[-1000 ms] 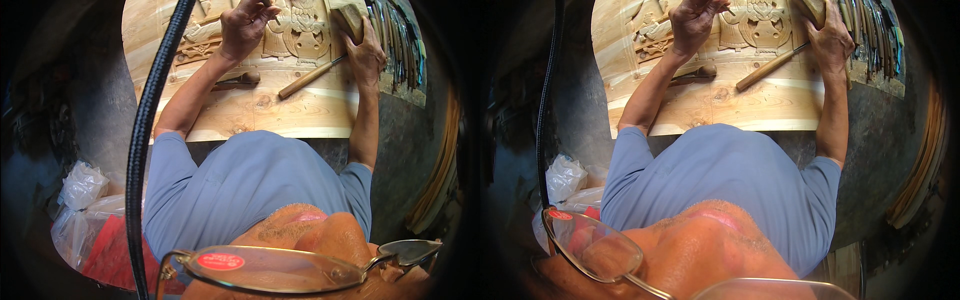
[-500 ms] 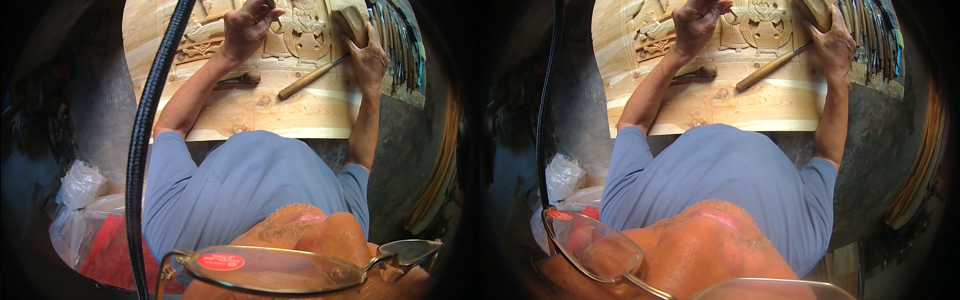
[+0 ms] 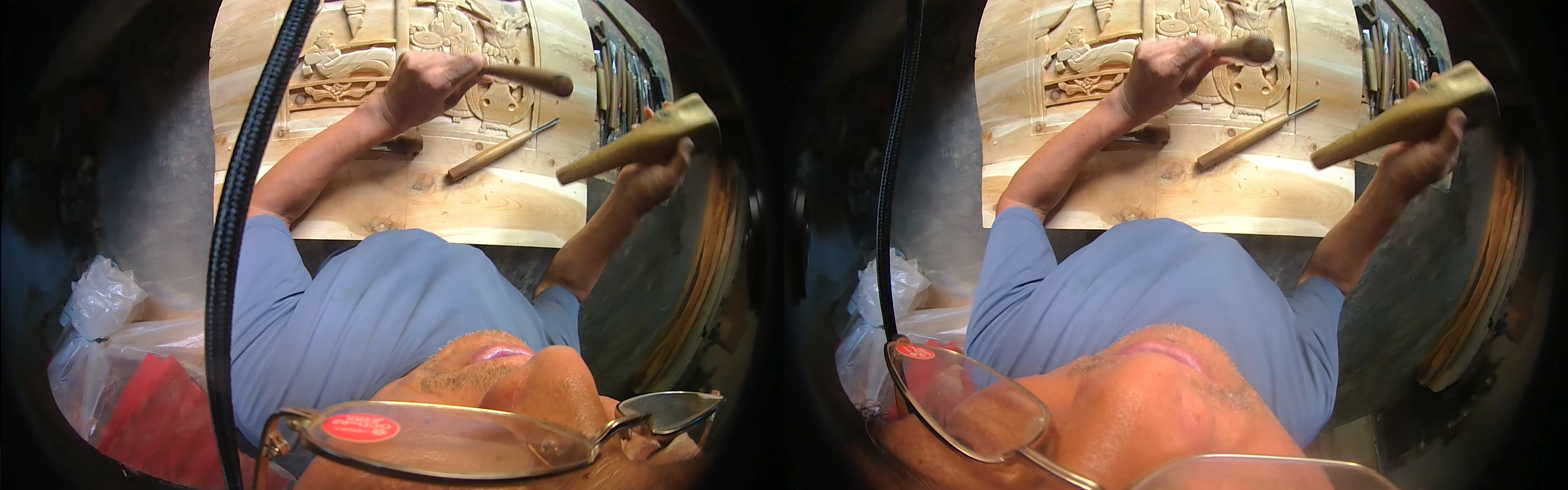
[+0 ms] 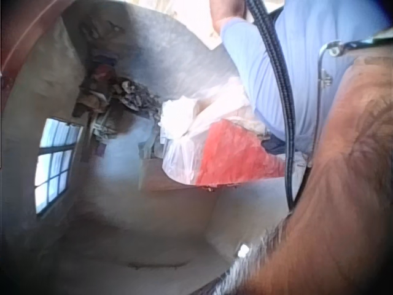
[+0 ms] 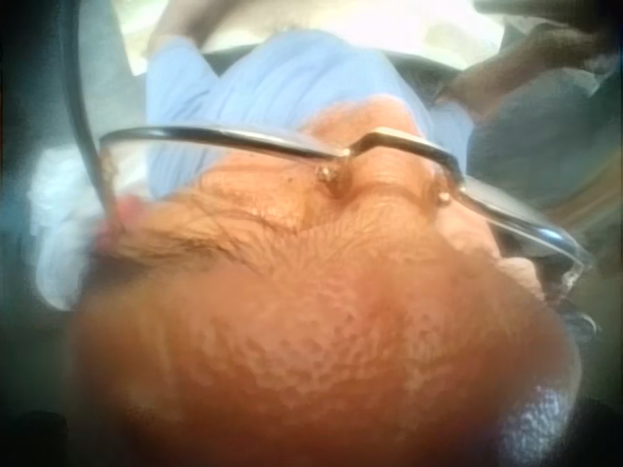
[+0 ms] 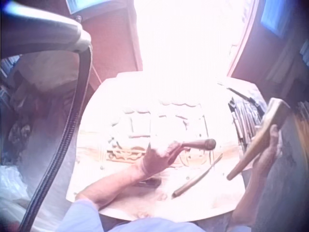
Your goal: The person carves a wooden plaque using a chisel and a wooden mallet.
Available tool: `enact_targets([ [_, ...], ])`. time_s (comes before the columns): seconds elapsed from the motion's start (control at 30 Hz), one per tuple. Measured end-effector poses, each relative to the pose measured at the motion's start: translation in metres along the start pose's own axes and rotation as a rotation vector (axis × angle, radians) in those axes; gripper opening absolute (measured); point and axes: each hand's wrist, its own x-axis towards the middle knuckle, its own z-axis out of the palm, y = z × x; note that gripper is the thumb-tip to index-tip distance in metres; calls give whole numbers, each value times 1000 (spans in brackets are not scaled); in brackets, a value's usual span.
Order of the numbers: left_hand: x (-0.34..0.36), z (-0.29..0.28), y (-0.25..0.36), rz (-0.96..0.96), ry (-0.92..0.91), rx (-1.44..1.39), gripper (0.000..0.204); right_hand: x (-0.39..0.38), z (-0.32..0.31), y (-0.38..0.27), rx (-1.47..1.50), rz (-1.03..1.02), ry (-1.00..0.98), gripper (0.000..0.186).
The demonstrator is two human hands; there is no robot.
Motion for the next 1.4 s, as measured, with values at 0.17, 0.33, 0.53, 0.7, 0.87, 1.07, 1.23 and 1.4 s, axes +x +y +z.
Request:
enact_targets([
  [0.17, -5, 0, 2, 44, 54, 18, 16, 3, -22, -14, 771, 443, -344, 75],
  [0.33, -3, -1, 1, 52, 18, 21, 24, -42, 14, -48, 66, -21, -110, 62],
  [0.53, -1, -4, 4, 52, 31, 25, 21, -38, 34, -89, -460, -971, -64, 55],
  [0.7, 0, -9, 6, 34, 9, 21, 15, -40, 47, -96, -364, -1055, -57, 62],
  [0.87, -2, -11, 8, 14, 0, 27, 16, -45, 53, -93, -415, -1065, 27, 65],
  [1.07, 4, -9, 11, 6, -35, 26, 18, -50, 60, -91, -387, -1032, 14, 64],
  [1.23, 4, -14, 11, -6, -12, -4, 16, -45, 59, -95, -355, -1083, 46, 62],
  [1.4, 5, -11, 12, -8, -25, -27, 15, -51, 63, -98, -342, -1030, 95, 57],
])
